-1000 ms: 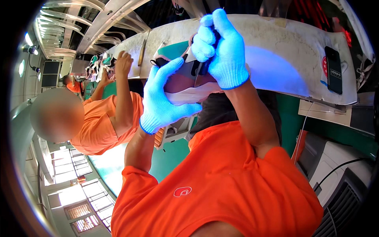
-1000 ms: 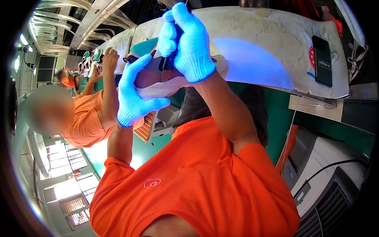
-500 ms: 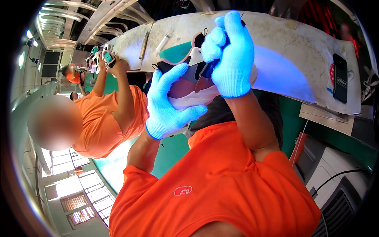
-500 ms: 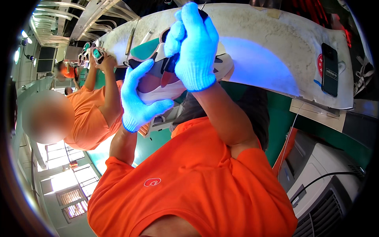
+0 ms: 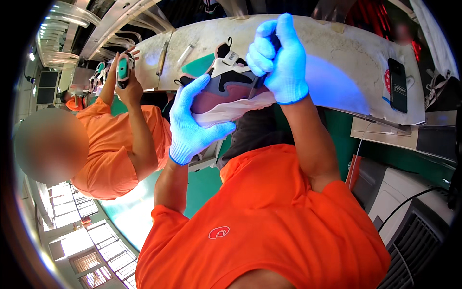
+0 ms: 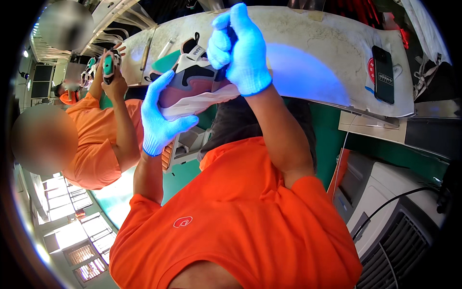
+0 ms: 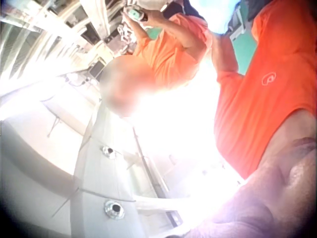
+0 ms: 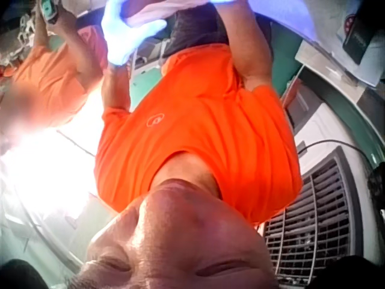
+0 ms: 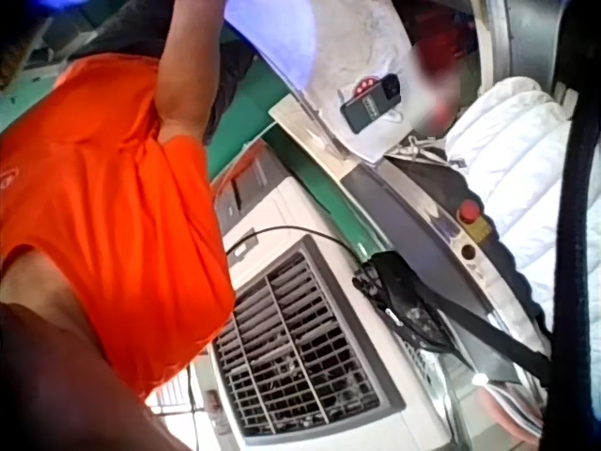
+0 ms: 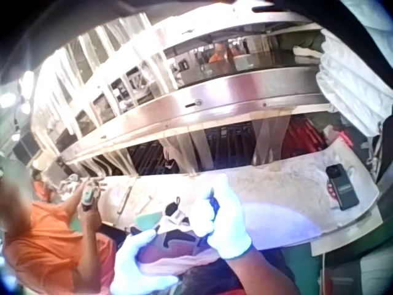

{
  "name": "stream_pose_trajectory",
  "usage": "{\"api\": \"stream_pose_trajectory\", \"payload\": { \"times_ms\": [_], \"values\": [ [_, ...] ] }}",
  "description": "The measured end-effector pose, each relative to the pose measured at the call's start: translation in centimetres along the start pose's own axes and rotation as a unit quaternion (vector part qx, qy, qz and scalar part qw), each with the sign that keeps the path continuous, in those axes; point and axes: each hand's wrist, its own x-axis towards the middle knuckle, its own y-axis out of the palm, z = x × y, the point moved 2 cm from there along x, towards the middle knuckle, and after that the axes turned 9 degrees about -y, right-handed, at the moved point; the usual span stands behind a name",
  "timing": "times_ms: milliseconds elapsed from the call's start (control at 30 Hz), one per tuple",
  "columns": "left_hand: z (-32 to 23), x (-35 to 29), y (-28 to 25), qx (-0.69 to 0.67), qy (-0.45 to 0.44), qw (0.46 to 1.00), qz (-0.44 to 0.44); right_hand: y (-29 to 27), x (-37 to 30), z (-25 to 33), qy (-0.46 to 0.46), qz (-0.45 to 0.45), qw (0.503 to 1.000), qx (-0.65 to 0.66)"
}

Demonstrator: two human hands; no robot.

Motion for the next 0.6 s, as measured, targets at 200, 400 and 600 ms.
{"api": "stream_pose_trajectory", "payload": {
  "times_ms": [200, 400, 600],
  "values": [
    [0.7, 0.3, 0.1, -0.053, -0.042, 0.998, 0.011, -0.3, -0.2, -0.5, -0.01, -0.066, 0.997, -0.03],
    [1.3, -0.5, 0.3, -0.104, -0.105, 0.989, 0.022, 1.4, -0.4, -1.7, -0.051, -0.144, 0.979, -0.133],
    [1.2, -1.1, 0.8, -0.207, -0.148, 0.967, 0.03, 3.4, -1.4, -1.4, -0.047, -0.173, 0.971, -0.159]
  ]
}}
